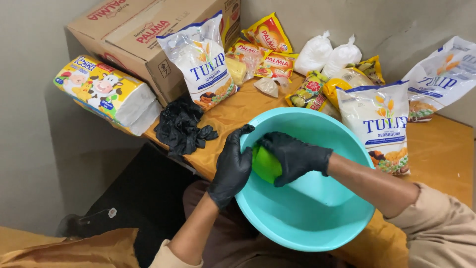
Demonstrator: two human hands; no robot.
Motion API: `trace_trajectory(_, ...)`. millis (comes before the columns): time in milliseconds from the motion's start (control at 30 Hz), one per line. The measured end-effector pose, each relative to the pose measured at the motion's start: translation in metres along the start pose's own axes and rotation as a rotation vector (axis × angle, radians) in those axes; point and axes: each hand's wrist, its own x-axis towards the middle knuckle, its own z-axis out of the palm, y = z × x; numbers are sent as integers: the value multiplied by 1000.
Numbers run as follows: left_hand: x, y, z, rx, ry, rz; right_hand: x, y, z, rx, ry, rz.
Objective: Kneading a ball of green dough in a light blue bowl on a table surrounded by ingredient bags.
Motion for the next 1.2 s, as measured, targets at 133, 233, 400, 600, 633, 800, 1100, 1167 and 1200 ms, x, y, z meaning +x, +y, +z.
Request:
trace_trajectory(133,1,-3,-1,-109,-9,26,19,-20,16,-98,-37,33)
trace_trajectory(233,5,-3,0,-171,-1,9,33,-9,45,-306,224,14)
trace_trajectory(400,6,-19,4,-113,-3,-15,12,11,27,269,459,239)
trace_trajectory(600,8,-24,4,-30,9,-31,-80,-15,-27,395,1036,96)
trace_trajectory(633,5,-15,2,-31,-1,-43,-87,-15,-16,404,1029,108)
trace_trajectory(800,3,19,4,475,-216,293,-100,-2,21,507,626,-106)
trace_trajectory(1100,17,8,64,629,-463,34,-66,29,-8,451,235,158)
trace_trajectory(1167,32,-3,65,664,-470,41,-80,6,-20,395,360,158)
trace_trajectory(1200,35,-11,66,690,-496,36,-89,-8,-22,353,471,168)
